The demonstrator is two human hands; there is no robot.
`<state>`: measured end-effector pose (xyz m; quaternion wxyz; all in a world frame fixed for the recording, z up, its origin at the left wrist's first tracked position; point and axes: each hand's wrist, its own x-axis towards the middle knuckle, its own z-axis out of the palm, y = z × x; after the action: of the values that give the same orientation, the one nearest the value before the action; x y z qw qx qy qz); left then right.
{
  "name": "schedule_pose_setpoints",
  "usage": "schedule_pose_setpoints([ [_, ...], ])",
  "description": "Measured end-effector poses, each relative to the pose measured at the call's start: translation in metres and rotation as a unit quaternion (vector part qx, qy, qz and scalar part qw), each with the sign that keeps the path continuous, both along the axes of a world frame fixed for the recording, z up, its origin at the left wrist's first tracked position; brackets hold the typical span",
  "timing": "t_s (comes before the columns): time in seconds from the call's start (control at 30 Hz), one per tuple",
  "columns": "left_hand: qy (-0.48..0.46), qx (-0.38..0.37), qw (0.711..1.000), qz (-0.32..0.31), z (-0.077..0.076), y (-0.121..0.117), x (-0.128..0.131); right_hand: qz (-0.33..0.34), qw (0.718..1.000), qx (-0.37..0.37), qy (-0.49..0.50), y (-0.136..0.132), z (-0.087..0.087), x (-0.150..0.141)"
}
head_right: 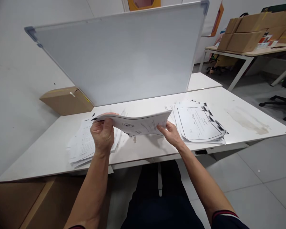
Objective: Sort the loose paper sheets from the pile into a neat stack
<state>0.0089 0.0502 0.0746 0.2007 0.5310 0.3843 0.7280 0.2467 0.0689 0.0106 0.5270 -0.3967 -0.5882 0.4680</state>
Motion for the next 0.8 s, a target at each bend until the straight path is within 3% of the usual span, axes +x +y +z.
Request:
schedule_pose_setpoints([
  [0.17,-0.056,0.042,0.997,0.017,0.009,0.005,-0.001,0.025,1.000,0.011,-0.007,0.004,0.002,0.002],
  [0.4,-0.094,0.039,0.995,-0.008,0.017,-0.001,0.004,0.060,0.997,-0.040,0.008,0.002,-0.016,0.004],
  [0.57,-0.090,0.043,0.995,0.005,0.020,-0.004,0.006,0.087,0.992,-0.072,-0.058,0.000,-0.025,0.006],
  [0.67,-0.104,0.078,0.992,0.007,0.025,-0.004,0.001,0.066,0.993,-0.052,-0.081,0.004,-0.011,0.019],
  [0.73,-0.106,0.086,0.990,0.021,0.024,-0.006,-0.008,0.018,0.996,-0.005,-0.089,0.008,0.013,0.034],
  [0.8,-0.100,0.059,0.993,0.033,0.013,-0.009,-0.020,-0.042,0.991,0.059,-0.110,0.010,0.043,0.052],
])
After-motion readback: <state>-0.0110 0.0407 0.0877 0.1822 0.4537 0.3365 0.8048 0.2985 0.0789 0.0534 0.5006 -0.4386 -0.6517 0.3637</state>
